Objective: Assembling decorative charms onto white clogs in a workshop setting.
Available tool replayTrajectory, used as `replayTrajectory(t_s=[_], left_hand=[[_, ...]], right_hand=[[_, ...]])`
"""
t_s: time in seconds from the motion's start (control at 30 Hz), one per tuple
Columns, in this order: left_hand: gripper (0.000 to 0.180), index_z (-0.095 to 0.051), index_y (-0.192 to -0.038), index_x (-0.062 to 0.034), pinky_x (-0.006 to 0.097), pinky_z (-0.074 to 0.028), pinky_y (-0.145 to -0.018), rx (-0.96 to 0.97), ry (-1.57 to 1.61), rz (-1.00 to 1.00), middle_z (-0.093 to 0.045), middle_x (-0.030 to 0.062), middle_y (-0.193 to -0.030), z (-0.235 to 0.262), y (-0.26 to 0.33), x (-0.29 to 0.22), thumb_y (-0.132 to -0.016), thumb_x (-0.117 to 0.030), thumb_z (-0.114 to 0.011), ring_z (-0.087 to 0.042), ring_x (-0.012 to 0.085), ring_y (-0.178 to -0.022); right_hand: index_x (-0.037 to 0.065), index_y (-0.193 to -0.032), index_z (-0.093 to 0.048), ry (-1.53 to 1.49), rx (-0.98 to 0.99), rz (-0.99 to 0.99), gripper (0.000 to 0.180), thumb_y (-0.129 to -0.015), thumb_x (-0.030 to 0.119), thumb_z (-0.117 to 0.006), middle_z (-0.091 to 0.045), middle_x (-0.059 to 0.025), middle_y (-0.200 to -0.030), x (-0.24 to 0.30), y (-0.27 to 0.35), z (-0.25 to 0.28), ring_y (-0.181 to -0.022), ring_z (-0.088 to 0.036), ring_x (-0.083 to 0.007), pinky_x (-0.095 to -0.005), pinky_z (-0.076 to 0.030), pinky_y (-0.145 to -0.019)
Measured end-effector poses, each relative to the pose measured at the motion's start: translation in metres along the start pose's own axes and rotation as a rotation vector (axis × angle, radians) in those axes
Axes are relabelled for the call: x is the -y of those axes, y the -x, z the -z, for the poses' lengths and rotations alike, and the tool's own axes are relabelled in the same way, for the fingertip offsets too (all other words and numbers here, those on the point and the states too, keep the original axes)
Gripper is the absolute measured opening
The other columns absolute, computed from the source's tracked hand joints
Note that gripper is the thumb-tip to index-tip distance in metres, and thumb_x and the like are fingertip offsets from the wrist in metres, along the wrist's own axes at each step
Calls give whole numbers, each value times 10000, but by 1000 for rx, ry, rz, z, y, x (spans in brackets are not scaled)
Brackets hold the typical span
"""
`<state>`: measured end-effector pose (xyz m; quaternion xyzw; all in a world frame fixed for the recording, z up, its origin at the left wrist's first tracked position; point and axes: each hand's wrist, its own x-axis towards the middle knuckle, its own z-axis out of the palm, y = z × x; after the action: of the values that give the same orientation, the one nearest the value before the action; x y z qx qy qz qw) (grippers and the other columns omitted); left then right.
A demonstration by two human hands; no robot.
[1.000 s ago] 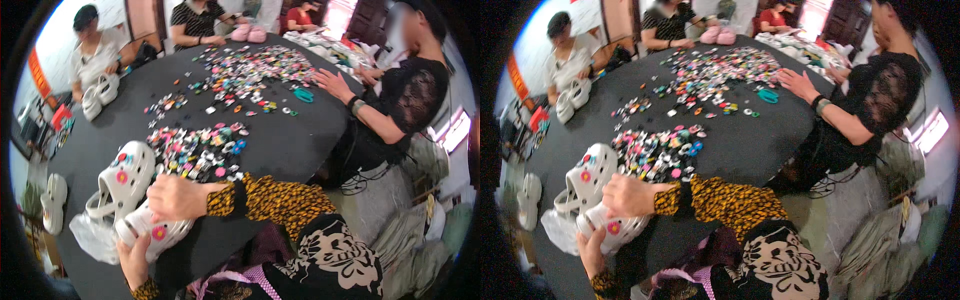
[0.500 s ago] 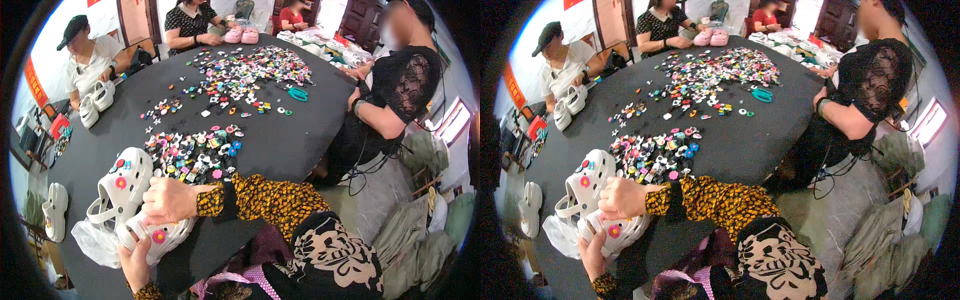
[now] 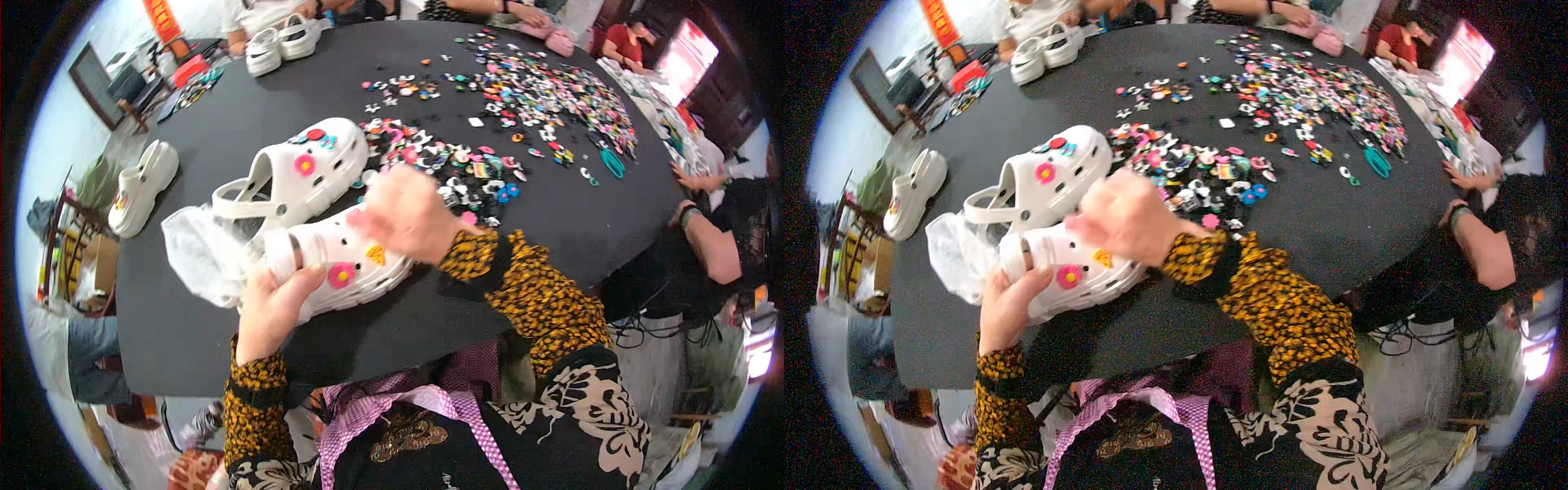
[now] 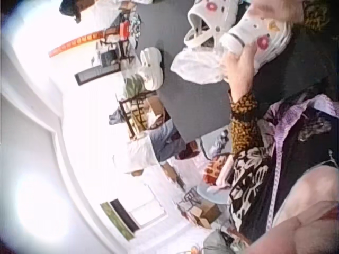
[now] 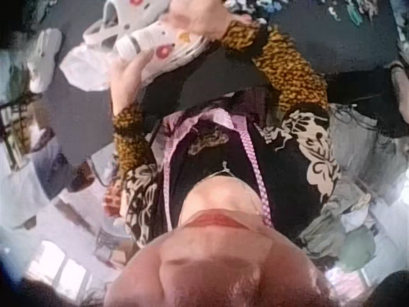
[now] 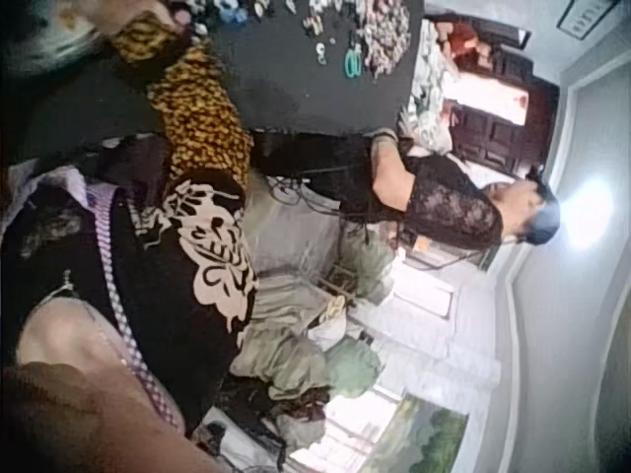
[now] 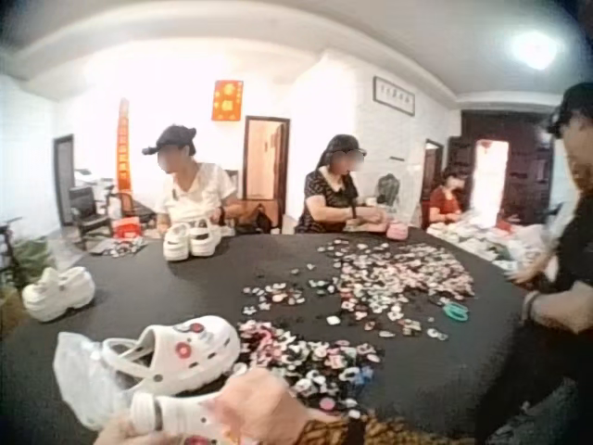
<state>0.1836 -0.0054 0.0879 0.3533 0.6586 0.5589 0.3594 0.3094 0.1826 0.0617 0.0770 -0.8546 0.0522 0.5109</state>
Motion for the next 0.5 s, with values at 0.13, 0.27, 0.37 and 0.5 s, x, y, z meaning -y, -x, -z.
replayTrajectory(t_s=[0.13, 0.27, 0.37, 0.5], left_hand=[[192, -639, -989, 17, 257, -455, -731, 70, -5, -31, -637, 10, -860, -1, 0, -1, -824, -75, -607, -564, 93, -796], [201, -637, -997, 18, 284, -470, -720, 123, -85, -130, -644, 40, -877, 5, 6, 1, -818, -70, -619, -585, 126, -817], [275, -615, -1045, 30, 273, -470, -769, 189, -239, -200, -652, 48, -916, 6, 10, -13, -795, -84, -630, -591, 128, -838], [241, -628, -1011, 16, 335, -490, -736, 181, -380, -315, -656, 127, -870, 11, 14, -17, -786, -73, -632, -634, 246, -791]], right_hand=[[30, -694, -517, 33, 84, -431, 256, -833, 195, -655, -485, -111, -615, -25, 0, 19, -583, -516, -296, -393, -412, -536], [47, -720, -558, 239, 272, -496, 297, -873, 299, -591, -579, -131, -706, -46, 15, 38, -671, -599, -326, -422, -464, -576], [40, -720, -551, 324, 348, -539, 310, -876, 306, -588, -584, -135, -715, -61, 33, 53, -683, -597, -329, -426, -463, -590], [36, -733, -548, 364, 402, -598, 326, -888, 321, -572, -591, -147, -732, -68, 43, 69, -692, -591, -344, -442, -459, -616]])
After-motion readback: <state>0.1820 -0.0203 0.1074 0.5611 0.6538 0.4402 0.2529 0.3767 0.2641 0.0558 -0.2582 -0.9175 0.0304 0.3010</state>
